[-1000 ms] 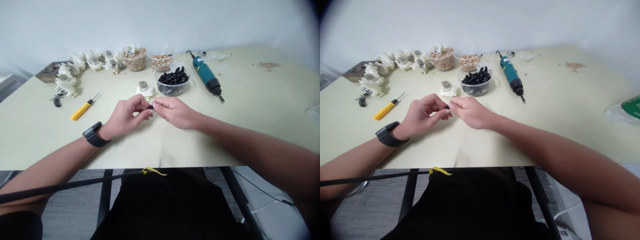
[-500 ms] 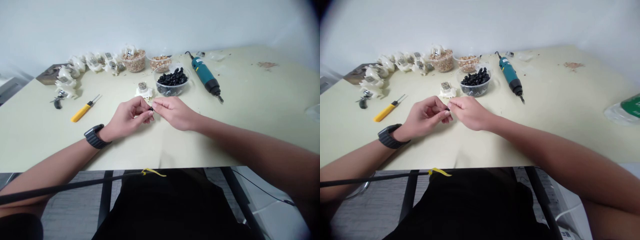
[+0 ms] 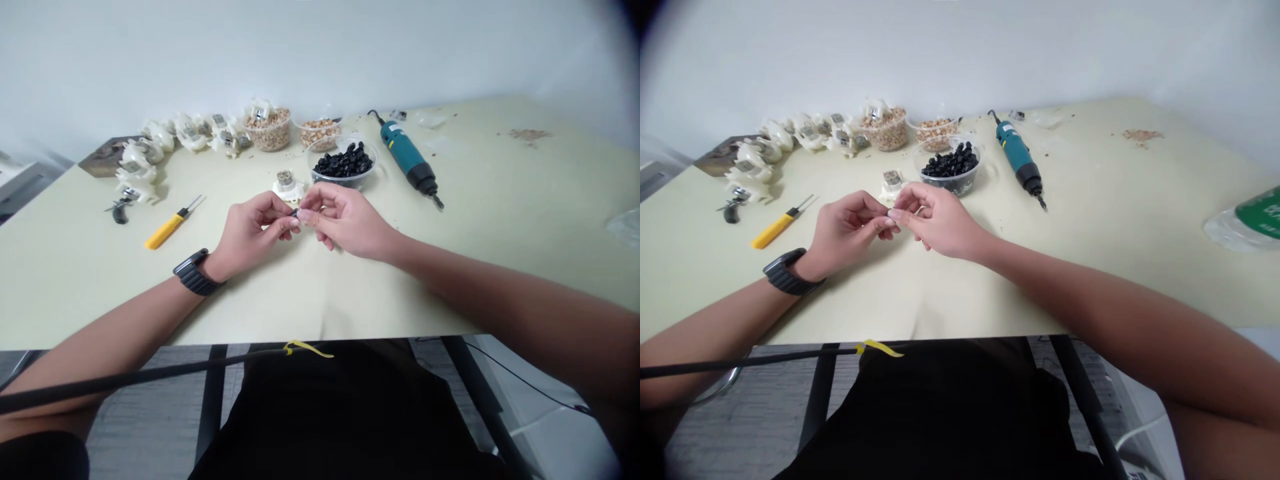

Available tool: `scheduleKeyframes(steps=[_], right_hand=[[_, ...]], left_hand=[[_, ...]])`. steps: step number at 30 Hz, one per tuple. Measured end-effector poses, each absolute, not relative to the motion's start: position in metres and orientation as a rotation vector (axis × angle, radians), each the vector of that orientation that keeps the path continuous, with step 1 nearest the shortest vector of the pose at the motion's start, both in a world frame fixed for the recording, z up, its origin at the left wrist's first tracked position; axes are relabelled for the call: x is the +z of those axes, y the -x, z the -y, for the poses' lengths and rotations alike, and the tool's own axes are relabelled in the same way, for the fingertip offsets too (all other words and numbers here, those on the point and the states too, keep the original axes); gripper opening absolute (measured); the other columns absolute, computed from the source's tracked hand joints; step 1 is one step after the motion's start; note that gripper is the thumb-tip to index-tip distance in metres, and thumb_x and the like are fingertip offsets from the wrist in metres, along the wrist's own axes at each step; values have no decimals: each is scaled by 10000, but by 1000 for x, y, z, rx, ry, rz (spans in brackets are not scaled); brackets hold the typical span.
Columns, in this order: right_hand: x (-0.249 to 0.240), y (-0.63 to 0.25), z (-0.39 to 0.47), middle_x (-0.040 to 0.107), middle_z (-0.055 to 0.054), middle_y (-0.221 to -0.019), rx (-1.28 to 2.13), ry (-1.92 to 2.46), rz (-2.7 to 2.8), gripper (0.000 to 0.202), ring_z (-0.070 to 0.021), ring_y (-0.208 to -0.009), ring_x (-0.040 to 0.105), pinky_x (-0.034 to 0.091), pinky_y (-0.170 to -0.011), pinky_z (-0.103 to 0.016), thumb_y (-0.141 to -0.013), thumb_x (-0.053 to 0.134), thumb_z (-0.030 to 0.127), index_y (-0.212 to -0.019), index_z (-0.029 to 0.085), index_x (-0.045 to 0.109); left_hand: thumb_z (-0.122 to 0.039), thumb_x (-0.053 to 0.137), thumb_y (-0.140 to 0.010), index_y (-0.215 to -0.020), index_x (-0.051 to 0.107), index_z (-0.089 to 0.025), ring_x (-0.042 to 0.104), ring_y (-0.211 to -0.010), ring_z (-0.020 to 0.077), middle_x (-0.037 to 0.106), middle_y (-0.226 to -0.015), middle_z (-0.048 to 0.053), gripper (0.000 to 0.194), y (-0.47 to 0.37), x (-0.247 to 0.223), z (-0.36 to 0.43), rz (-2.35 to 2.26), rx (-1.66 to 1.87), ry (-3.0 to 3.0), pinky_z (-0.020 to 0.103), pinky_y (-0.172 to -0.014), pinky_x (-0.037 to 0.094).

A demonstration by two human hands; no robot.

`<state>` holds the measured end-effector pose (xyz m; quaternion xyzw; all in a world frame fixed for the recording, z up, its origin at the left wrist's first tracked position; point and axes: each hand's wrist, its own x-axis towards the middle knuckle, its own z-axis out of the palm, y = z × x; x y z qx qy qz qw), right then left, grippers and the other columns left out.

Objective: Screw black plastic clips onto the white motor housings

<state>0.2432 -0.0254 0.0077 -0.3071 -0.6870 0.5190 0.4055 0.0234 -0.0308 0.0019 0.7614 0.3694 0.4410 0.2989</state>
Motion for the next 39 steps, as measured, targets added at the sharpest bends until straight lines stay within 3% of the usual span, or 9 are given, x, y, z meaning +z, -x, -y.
scheduleKeyframes(steps=[6,12,16,19,22,24,27,32,39], right_hand=[[11,-243,24,632,15,-892,1358,803,1722,126,-75,-596,602,486,-407,-184,-981,733,215,-1016,204,612],[10,-246,24,642,7,-905,1127,832,1758,152,-70,-599,574,446,-426,-192,-973,751,266,-942,204,615],[7,-248,20,649,-13,-993,972,876,1694,132,-90,-675,594,461,-495,-224,-988,725,294,-970,216,620],[5,-248,18,656,-20,-995,911,876,1706,160,-106,-721,599,466,-565,-253,-986,736,328,-977,212,626],[5,-248,20,667,-23,-996,905,854,1725,185,-114,-745,593,470,-607,-271,-987,738,353,-982,209,623],[6,-248,22,673,-26,-1005,911,843,1741,209,-113,-745,586,471,-618,-275,-987,745,374,-979,206,621],[8,-248,24,672,-27,-1003,916,863,1753,244,-114,-739,577,464,-608,-272,-982,758,410,-979,205,625],[11,-248,26,667,-23,-967,935,907,1757,211,-121,-740,572,455,-586,-261,-986,745,392,-972,218,626],[10,-248,26,668,-25,-978,926,909,1770,193,-122,-753,577,457,-591,-256,-983,739,368,-972,214,625]], left_hand=[[-524,854,-933,-857,671,-186,717,-559,123,779,-716,34,392,-24,5,32,-954,1144,-2065,221,-541,582],[-541,902,-875,-897,679,-192,743,-648,144,781,-764,24,414,-24,10,33,-1008,1148,-2125,247,-606,586],[-560,804,-954,-890,607,-208,739,-692,156,749,-769,21,408,-11,8,18,-1208,1265,-2107,290,-683,611],[-438,774,-950,-1069,651,-214,777,-939,220,801,-1050,79,282,6,5,-2,-1364,1314,-2199,370,-824,647],[-324,730,-875,-1440,623,-228,654,-1356,317,672,-1533,119,583,20,2,-19,-1409,1062,-2475,512,-1111,585],[-304,673,-856,-1580,542,-231,545,-1493,341,574,-1659,104,739,25,1,-25,-1374,864,-2591,567,-1250,474],[-328,629,-866,-1596,543,-237,551,-1455,367,626,-1604,90,740,25,-1,-27,-1389,753,-2615,618,-1266,417],[-406,691,-885,-1422,660,-272,628,-1206,367,747,-1304,101,554,23,-4,-26,-1428,906,-2611,624,-1156,441],[-466,706,-894,-1519,583,-274,532,-1411,398,607,-1583,117,665,22,-4,-25,-1418,941,-2619,627,-1234,377]])
